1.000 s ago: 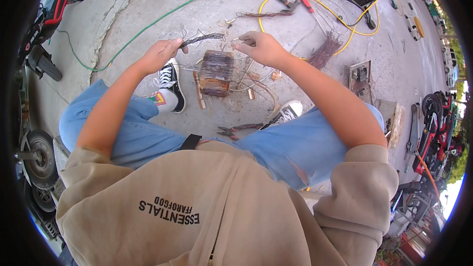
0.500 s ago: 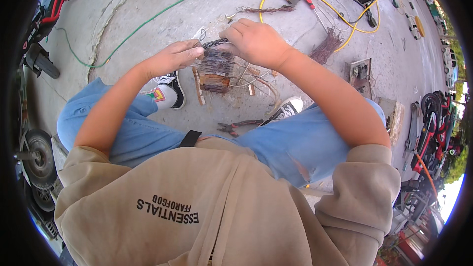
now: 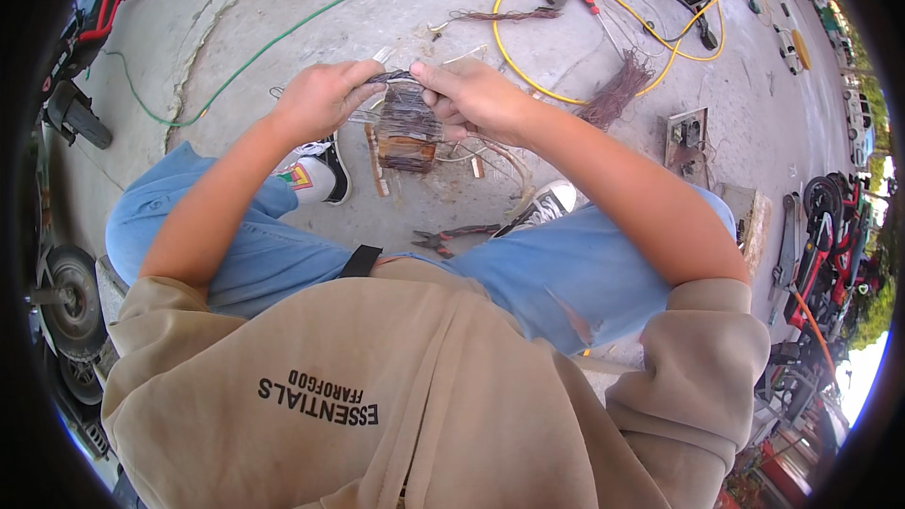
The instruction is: The person sits on the ground and repeatedly winds a thin copper wire around a rectangular block. They adjust the wire ends and continue wrapping it around the block throughout the clip.
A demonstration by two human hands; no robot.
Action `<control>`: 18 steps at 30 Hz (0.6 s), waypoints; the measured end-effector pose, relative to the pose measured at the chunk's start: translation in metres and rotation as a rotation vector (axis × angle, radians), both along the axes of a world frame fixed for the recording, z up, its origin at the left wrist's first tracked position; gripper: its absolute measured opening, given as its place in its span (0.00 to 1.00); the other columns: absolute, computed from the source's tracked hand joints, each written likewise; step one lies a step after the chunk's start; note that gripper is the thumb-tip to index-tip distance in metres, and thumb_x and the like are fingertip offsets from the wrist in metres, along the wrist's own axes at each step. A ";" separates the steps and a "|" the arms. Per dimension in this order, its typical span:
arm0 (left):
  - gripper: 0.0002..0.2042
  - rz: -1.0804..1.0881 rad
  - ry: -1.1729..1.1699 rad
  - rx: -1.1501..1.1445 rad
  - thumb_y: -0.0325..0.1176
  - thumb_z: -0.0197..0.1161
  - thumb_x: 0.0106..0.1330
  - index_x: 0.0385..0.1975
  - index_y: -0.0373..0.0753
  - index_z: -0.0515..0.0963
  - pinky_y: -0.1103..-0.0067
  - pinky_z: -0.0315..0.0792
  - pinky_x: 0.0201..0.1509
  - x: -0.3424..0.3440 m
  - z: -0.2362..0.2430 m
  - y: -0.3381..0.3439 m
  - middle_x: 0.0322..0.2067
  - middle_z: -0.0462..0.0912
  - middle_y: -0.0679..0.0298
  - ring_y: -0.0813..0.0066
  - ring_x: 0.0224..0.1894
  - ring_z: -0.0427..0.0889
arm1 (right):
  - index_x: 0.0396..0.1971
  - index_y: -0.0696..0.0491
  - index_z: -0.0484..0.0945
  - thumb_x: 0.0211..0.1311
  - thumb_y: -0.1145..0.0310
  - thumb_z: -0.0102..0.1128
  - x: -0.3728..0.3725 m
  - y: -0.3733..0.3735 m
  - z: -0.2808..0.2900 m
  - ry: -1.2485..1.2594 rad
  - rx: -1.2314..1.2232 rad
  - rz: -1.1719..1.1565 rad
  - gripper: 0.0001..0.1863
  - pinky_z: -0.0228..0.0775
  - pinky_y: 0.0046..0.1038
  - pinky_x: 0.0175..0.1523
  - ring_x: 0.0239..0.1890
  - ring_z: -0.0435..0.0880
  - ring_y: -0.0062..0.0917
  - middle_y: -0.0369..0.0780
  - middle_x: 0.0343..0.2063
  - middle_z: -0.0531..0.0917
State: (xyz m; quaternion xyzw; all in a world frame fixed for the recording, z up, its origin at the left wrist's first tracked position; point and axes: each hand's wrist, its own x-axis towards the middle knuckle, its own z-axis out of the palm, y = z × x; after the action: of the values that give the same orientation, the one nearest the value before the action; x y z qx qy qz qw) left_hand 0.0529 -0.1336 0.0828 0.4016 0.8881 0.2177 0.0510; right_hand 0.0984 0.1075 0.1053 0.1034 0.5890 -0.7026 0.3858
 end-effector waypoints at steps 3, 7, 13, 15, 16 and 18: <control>0.14 0.073 -0.164 -0.107 0.46 0.51 0.70 0.45 0.46 0.75 0.65 0.72 0.38 -0.017 -0.007 -0.012 0.33 0.81 0.55 0.53 0.37 0.79 | 0.37 0.61 0.74 0.66 0.43 0.51 -0.009 0.005 -0.013 0.257 0.291 0.007 0.29 0.68 0.23 0.25 0.20 0.70 0.17 0.35 0.20 0.74; 0.19 0.171 -0.284 -0.343 0.52 0.46 0.71 0.50 0.49 0.77 0.65 0.71 0.46 -0.046 -0.042 -0.055 0.40 0.82 0.55 0.54 0.45 0.79 | 0.46 0.64 0.75 0.65 0.43 0.52 -0.021 0.059 -0.059 0.210 0.640 0.051 0.33 0.74 0.23 0.30 0.25 0.76 0.20 0.40 0.30 0.81; 0.17 0.050 -0.505 -0.418 0.49 0.54 0.68 0.44 0.46 0.82 0.71 0.72 0.47 -0.052 -0.114 -0.069 0.39 0.84 0.57 0.60 0.43 0.81 | 0.40 0.58 0.83 0.60 0.57 0.58 -0.014 0.068 -0.138 0.149 0.686 0.197 0.19 0.78 0.23 0.31 0.24 0.82 0.21 0.40 0.26 0.84; 0.14 0.055 -0.558 -0.286 0.44 0.59 0.66 0.41 0.43 0.83 0.74 0.73 0.43 -0.050 -0.136 -0.057 0.35 0.85 0.58 0.67 0.38 0.82 | 0.42 0.58 0.81 0.60 0.59 0.60 -0.014 0.062 -0.176 0.139 0.592 0.236 0.18 0.79 0.24 0.33 0.26 0.83 0.23 0.40 0.29 0.85; 0.15 0.054 -0.637 -0.272 0.45 0.59 0.65 0.42 0.43 0.82 0.74 0.73 0.45 -0.049 -0.142 -0.048 0.36 0.84 0.58 0.67 0.39 0.82 | 0.44 0.58 0.81 0.60 0.60 0.60 -0.014 0.056 -0.187 0.133 0.544 0.255 0.18 0.79 0.25 0.33 0.28 0.83 0.23 0.41 0.31 0.85; 0.17 0.055 -0.796 -0.246 0.46 0.60 0.63 0.46 0.43 0.81 0.73 0.72 0.49 -0.048 -0.156 -0.034 0.40 0.84 0.57 0.66 0.41 0.82 | 0.47 0.59 0.78 0.62 0.66 0.56 -0.001 0.041 -0.204 0.047 0.362 0.085 0.16 0.78 0.25 0.38 0.33 0.83 0.23 0.41 0.36 0.83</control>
State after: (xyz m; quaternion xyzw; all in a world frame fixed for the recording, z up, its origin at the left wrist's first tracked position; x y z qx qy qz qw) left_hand 0.0052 -0.1674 -0.0736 0.2532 0.8289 0.2496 0.4319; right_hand 0.0973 0.1483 -0.0992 0.1298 0.7183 -0.5704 0.3765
